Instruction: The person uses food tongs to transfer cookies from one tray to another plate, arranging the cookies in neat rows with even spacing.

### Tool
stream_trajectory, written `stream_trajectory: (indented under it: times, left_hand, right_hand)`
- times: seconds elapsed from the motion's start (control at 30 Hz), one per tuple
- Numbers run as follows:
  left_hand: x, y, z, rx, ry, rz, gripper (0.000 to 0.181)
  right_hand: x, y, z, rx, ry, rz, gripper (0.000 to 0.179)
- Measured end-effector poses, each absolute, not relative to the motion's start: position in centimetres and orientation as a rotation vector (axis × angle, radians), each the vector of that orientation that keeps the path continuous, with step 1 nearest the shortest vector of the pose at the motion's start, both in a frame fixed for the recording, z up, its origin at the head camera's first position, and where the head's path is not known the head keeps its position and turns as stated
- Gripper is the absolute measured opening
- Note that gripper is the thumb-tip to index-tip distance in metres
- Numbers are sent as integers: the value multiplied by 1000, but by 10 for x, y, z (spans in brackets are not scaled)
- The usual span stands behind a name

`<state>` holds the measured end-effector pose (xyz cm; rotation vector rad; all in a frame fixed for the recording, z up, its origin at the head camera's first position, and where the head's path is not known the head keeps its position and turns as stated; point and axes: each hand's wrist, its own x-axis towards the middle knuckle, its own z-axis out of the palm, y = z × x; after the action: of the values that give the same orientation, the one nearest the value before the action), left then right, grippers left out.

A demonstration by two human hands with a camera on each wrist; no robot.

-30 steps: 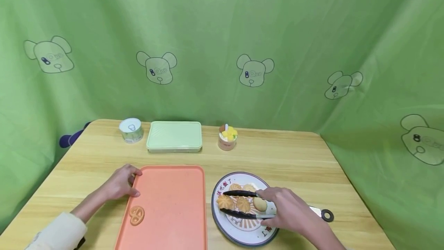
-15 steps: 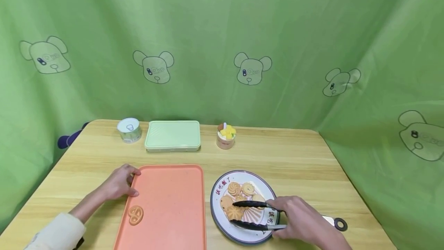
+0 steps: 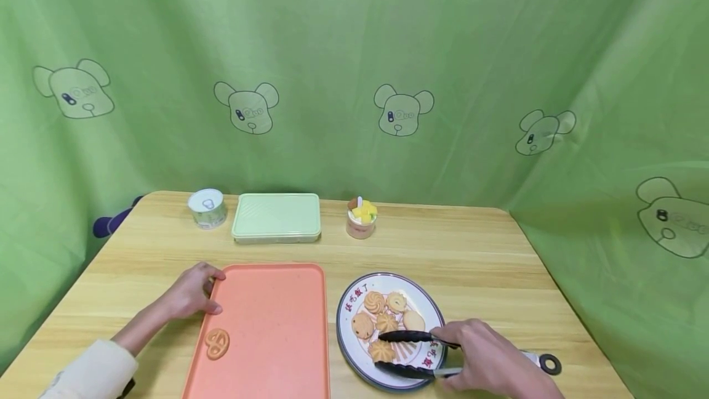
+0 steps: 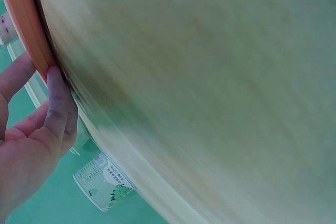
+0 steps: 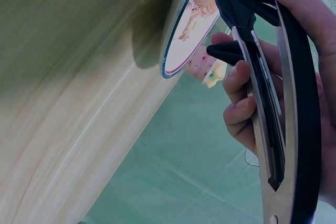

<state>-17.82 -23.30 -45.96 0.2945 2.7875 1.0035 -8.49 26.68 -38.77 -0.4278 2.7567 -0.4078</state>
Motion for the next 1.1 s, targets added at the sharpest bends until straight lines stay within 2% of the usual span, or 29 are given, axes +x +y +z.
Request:
stream_trajectory:
  times: [0.13,0.47,1.1]
  left_hand:
    - [-178,-233,-461,291,2786,1013,63]
    - [-179,-234,-461,309,2786,1024,64]
    - [-178,-234,-461,304,2794,1028,63]
  right_hand:
    - [-86,266,-387,-429,2745,-406,69]
    - [-95,249,-379,-690,2871,-351,75]
    - [-124,169,-384,-873,2846,-295,83]
